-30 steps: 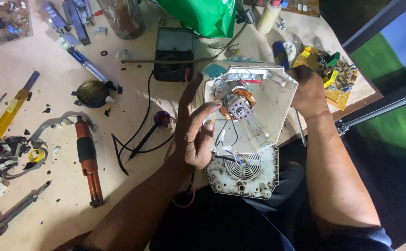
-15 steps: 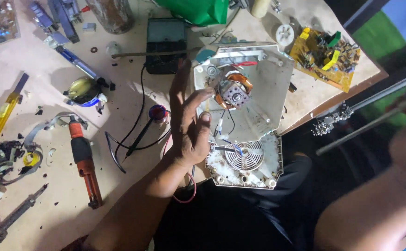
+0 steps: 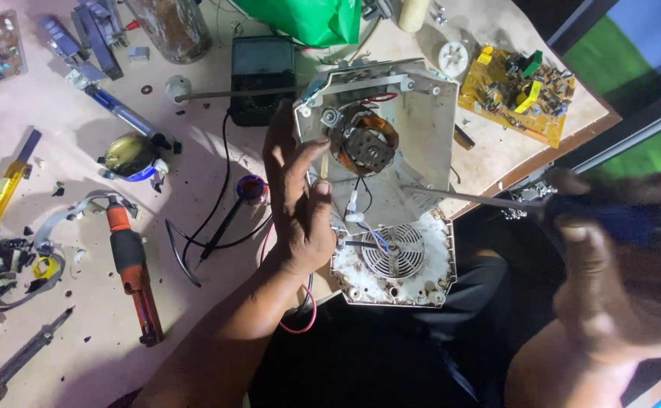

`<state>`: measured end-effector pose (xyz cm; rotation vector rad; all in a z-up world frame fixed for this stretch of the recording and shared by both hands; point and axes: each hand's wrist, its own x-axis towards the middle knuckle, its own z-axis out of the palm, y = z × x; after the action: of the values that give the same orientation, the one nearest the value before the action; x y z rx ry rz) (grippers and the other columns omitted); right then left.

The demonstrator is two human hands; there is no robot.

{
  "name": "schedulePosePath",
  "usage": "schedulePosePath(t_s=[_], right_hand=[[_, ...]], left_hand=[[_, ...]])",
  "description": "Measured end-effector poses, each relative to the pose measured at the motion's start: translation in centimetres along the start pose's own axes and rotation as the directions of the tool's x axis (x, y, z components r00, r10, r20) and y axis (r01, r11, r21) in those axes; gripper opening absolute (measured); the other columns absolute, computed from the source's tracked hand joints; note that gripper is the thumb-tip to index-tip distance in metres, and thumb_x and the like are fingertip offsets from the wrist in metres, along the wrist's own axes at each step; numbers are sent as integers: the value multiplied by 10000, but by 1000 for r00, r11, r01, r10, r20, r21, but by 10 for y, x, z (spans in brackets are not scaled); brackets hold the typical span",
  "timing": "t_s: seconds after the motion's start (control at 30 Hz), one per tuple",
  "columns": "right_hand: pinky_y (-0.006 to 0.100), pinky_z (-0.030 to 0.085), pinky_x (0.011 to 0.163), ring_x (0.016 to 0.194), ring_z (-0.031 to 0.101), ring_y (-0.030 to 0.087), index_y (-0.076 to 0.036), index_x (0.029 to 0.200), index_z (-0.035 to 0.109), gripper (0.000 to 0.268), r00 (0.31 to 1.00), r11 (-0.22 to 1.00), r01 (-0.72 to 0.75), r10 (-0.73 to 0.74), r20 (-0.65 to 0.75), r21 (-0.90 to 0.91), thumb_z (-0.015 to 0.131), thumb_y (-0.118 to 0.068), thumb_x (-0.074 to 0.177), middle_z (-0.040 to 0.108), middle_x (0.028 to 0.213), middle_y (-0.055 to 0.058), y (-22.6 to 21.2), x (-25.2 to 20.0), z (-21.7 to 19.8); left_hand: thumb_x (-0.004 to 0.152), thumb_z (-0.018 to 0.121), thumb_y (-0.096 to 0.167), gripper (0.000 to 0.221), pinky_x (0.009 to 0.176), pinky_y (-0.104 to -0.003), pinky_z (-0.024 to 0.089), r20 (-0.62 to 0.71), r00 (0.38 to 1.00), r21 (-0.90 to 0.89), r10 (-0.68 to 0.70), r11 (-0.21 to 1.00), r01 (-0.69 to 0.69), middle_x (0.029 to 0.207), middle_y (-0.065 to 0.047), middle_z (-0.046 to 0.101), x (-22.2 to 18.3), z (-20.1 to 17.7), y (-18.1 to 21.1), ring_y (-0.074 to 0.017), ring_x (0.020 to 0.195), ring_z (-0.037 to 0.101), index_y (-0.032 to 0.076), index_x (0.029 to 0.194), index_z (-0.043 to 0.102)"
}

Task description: Repairing an electronic motor by testing circuits with a multimeter and using a screwdriver to adjust internal components.

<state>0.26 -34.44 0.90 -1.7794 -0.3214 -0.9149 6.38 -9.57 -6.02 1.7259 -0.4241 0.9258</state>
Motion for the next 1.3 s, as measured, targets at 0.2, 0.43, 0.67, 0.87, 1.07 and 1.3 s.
schedulePosePath(t_s=[0.2,0.43,0.67,0.87,1.07,1.3], right_hand=[[599,638,1034,1076,636,505,-117,1399,304,676,945,941,323,-327,24,101,660,297,1001,438,1182,327,12,7,25],[509,596,987,1012,714,496,-159,1490,196,863,948,950,312,-310,64,-14,717,336,1013,559,1160,388,29,-6,14],[486,604,914,961,767,522,-306,1549,126,1066,944,944,327,-324,67,-40,779,342,1008,602,1151,464,38,-5,9],[538,617,864,911,761,572,-468,1551,131,1313,924,924,380,-381,28,36,784,492,937,586,1161,555,50,-5,10],[554,625,873,928,776,587,-544,1549,111,1372,927,926,373,-374,23,55,756,525,980,680,1111,582,59,-5,9],[323,560,718,781,732,292,178,998,722,210,961,957,198,-146,236,-213,907,87,957,713,895,258,-19,32,29]], left_hand=[[1173,319,435,424,1379,-558,335,8,998,-51,-55,997,56,1672,-167,281,1,1,4,-345,1638,277,160,1425,520],[1187,308,458,439,1390,-561,327,42,996,-62,-73,995,75,1684,-160,260,4,-2,9,-348,1658,253,167,1455,498],[1179,315,434,436,1371,-526,331,48,995,-62,-88,994,91,1674,-170,274,3,-2,9,-342,1648,268,144,1446,504],[1185,301,468,468,1404,-536,294,47,994,-55,-94,994,97,1716,-153,233,4,-4,9,-339,1679,221,148,1463,498],[1168,284,487,508,1389,-535,271,56,992,-36,-114,993,116,1694,-184,248,7,-4,11,-353,1661,226,123,1444,507],[1172,256,488,530,1406,-530,262,36,990,-3,-133,991,133,1721,-137,232,17,-4,14,-332,1671,224,122,1471,494]])
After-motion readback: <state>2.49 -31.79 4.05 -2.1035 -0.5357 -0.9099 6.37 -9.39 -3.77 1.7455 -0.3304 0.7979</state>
